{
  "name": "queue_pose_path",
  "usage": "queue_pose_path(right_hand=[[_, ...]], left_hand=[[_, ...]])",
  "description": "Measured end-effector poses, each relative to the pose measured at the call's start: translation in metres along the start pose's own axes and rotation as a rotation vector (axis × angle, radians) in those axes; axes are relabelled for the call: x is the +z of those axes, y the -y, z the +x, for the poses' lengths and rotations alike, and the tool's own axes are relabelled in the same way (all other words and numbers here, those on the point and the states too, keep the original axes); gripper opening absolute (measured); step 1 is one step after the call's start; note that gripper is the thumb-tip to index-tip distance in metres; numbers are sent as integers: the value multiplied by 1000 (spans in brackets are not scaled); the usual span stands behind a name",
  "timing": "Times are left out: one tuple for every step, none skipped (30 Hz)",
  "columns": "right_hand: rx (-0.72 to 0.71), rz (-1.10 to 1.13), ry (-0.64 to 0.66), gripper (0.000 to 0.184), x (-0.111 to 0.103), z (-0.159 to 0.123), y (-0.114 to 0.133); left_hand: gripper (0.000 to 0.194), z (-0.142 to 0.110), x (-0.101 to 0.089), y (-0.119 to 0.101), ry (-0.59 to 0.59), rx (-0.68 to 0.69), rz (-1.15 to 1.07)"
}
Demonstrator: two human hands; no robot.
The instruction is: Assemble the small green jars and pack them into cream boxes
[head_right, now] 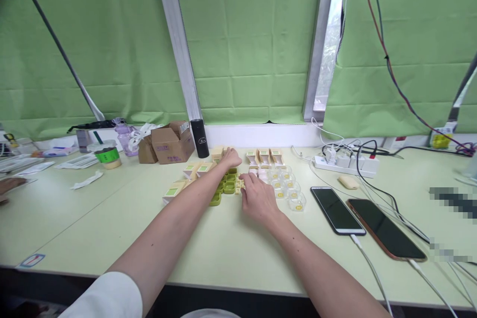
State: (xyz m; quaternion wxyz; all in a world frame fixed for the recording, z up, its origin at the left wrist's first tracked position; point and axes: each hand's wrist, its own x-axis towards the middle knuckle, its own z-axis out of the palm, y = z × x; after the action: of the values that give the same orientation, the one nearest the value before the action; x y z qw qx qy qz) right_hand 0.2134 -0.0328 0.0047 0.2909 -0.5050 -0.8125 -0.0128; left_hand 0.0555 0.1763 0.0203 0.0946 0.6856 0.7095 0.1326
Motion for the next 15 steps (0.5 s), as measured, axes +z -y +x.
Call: queue_pose_path(right_hand=[[0,-1,2,36,0,0,0],[-2,-2,3,36,1,0,0],[-6,-2,2,36,1,0,0],[-9,-2,0,36,1,0,0],[-12,-3,-3,36,1,0,0],[-13,-3,-3,36,1,0,0],[-12,-4,-2,37,1,0,1],[-11,-3,1,37,0,0,1],[-10,-2,3,37,0,0,1],[-9,-1,5,37,0,0,2],[-9,1,6,37,0,0,2],[-9,2,6,37,0,0,2],[-10,3,5,37,0,0,3],[-11,4,4,37,0,0,3],[-12,6,4,37,0,0,3]], left_hand=[[88,1,0,0,4,-8,-5],[89,3,0,0,7,-15,-10],[90,4,0,0,10,-22,-14],[91,6,0,0,12,-28,-19],[92,7,0,0,14,-32,-23],[92,9,0,0,15,-36,-27],[93,11,1,0,15,-39,-31],[93,12,1,0,15,-42,-35],[94,13,1,0,16,-45,-38],[95,15,1,0,16,-49,-41],[96,16,2,1,18,-54,-43],[97,17,2,1,19,-58,-45],[98,17,2,1,20,-62,-47],[99,18,2,1,21,-66,-49],[100,19,3,1,21,-68,-51]])
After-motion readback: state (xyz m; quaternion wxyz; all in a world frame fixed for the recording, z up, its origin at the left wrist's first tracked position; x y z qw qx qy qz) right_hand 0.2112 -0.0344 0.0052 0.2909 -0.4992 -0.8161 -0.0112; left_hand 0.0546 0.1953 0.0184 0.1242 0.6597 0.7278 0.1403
